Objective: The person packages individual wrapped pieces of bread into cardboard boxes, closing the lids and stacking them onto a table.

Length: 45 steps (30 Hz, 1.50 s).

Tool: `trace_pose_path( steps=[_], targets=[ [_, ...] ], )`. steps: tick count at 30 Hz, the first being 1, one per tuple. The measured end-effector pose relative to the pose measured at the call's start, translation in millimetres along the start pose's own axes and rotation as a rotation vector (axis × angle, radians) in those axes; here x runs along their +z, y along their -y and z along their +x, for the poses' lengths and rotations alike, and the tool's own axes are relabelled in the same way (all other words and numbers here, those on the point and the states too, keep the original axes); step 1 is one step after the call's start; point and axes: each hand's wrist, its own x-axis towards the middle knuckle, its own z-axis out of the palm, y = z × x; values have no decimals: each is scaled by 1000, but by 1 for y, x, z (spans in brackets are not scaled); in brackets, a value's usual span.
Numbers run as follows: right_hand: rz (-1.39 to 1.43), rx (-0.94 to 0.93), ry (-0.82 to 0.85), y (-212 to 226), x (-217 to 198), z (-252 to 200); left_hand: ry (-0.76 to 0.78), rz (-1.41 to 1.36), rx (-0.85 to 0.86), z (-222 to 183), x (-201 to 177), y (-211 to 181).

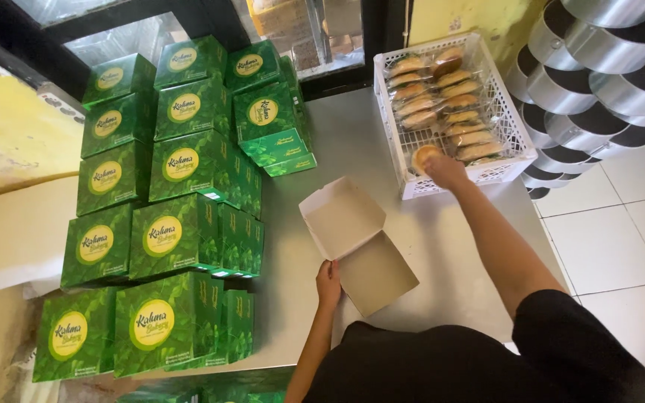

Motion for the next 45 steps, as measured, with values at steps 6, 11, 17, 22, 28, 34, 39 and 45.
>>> trace_pose_path(
  steps=[6,11,17,22,28,34,39,45],
  targets=[
    [190,402,411,63,-106,-1,33,58,9,-12,3,26],
    [210,532,593,68,-111,18,16,4,-13,-24,2,22],
    [233,654,649,76,-116,31,6,89,-36,-26,1,24],
    [264,651,630,69,-104,23,-10,66,2,-23,6,32],
    [226,625,171,90,-129,-22,16,63,-62,-26,4,30],
    [724,304,-547,69,-134,-34,-24,71,79,-22,5,35],
    [630,298,-597,84,-220,-51,19,24,-37,-25,4,29],
    [702,235,-658,106,-278,-90,13,54,-46,-25,4,27]
  ],
)
